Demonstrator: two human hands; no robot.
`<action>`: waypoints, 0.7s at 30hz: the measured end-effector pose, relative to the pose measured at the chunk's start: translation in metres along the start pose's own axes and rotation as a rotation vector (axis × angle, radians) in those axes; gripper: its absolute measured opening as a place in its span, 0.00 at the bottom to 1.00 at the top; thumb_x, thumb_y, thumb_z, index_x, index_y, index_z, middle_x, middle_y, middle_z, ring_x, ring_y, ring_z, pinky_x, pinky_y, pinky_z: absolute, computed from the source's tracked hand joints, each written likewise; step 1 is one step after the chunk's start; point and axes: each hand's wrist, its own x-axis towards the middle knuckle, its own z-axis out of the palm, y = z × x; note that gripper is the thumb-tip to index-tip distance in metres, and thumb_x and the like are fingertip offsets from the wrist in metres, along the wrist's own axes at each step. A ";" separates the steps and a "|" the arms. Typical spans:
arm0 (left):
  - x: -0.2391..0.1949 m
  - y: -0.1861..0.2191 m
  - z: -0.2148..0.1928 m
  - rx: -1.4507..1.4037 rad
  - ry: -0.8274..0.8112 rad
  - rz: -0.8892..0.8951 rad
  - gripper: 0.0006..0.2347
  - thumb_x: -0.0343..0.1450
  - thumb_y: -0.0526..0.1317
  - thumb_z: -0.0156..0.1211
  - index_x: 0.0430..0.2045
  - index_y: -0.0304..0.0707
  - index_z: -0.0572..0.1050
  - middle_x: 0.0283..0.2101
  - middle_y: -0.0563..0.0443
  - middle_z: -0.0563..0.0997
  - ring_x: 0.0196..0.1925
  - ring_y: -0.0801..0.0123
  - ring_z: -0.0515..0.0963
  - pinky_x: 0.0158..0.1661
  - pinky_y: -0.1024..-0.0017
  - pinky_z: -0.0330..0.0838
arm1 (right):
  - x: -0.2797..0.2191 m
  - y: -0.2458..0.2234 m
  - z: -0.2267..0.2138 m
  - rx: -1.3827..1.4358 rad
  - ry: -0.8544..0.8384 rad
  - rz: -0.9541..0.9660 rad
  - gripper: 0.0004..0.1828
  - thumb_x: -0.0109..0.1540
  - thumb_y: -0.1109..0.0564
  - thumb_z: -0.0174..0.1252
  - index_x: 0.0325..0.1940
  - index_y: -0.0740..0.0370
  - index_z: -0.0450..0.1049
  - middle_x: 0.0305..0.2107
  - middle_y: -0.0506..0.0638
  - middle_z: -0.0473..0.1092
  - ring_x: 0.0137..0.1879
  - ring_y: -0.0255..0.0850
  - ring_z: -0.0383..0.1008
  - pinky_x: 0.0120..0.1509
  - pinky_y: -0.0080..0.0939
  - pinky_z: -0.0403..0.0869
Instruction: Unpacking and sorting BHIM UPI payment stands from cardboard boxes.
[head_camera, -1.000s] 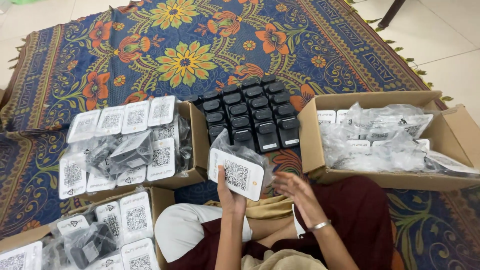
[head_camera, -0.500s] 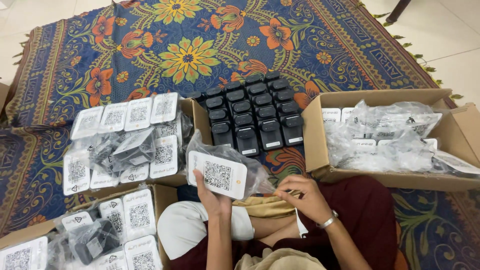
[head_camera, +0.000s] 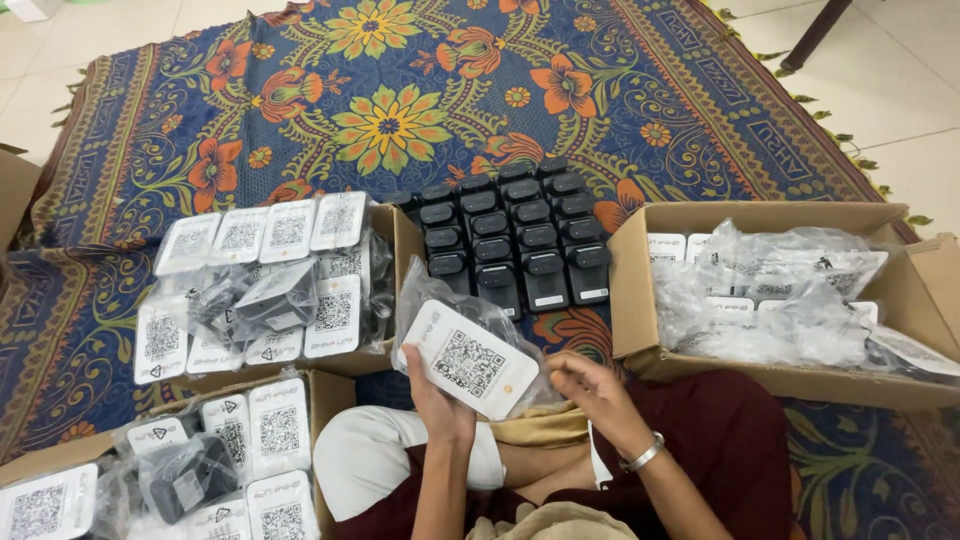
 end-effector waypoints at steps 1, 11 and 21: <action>-0.001 0.000 0.000 -0.003 -0.001 0.003 0.27 0.76 0.58 0.47 0.63 0.36 0.67 0.59 0.48 0.76 0.58 0.62 0.77 0.58 0.63 0.70 | -0.003 0.005 0.001 -0.003 -0.003 -0.002 0.15 0.68 0.52 0.53 0.49 0.67 0.76 0.45 0.46 0.74 0.53 0.31 0.72 0.59 0.32 0.69; -0.007 0.002 0.004 0.040 0.006 -0.023 0.27 0.76 0.58 0.43 0.63 0.36 0.67 0.60 0.48 0.76 0.59 0.63 0.76 0.58 0.64 0.69 | -0.027 -0.023 0.008 0.414 0.117 0.054 0.09 0.69 0.58 0.53 0.36 0.61 0.64 0.39 0.47 0.70 0.46 0.31 0.68 0.56 0.35 0.68; -0.001 -0.026 -0.011 0.063 -0.021 0.026 0.28 0.77 0.58 0.41 0.65 0.35 0.65 0.64 0.47 0.73 0.63 0.62 0.74 0.63 0.63 0.65 | -0.036 0.009 0.002 0.783 -0.003 0.273 0.33 0.62 0.65 0.53 0.72 0.69 0.57 0.57 0.56 0.72 0.60 0.42 0.73 0.63 0.46 0.71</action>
